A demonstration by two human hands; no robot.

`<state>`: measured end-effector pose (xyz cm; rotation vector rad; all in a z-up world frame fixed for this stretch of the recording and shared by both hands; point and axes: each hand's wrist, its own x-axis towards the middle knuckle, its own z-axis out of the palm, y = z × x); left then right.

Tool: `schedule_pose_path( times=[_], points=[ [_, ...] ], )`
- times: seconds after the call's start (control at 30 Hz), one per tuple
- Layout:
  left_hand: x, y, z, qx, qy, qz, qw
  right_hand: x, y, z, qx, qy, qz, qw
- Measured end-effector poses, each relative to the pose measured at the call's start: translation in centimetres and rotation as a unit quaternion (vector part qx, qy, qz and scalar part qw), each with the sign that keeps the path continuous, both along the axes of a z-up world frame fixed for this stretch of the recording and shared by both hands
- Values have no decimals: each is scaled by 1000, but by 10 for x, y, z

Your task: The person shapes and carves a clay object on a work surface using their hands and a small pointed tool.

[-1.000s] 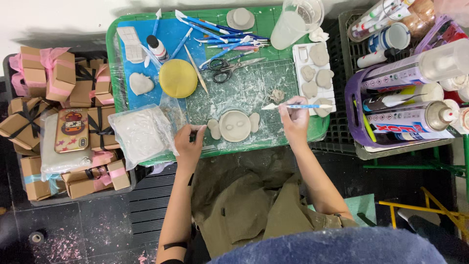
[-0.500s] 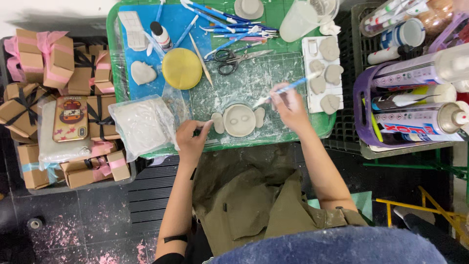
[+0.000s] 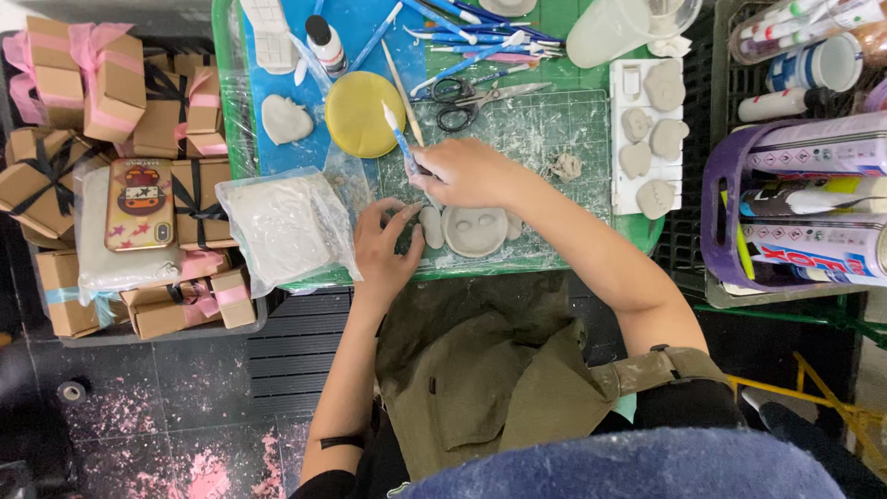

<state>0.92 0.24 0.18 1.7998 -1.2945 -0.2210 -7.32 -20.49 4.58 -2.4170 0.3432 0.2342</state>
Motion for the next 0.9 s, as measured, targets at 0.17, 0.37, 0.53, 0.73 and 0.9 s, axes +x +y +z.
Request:
schedule_pose_path(
  times=[0.17, 0.37, 0.53, 0.73, 0.9],
  points=[
    [3, -1, -5, -1, 17, -18, 1000, -1, -2, -9, 8, 20, 9, 1000],
    [1, -1, -7, -25, 14, -9, 1000, -4, -3, -16, 21, -11, 10, 1000],
    [0, 0, -4, -14, 25, -2, 1000, -6, -3, -8, 57, -19, 1, 998],
    [0, 0, -2, -13, 27, -3, 1000, -9, -2, -6, 59, -7, -7, 998],
    [2, -1, -2, -20, 27, -10, 999, -8, -2, -13, 29, -22, 14, 999]
  ],
)
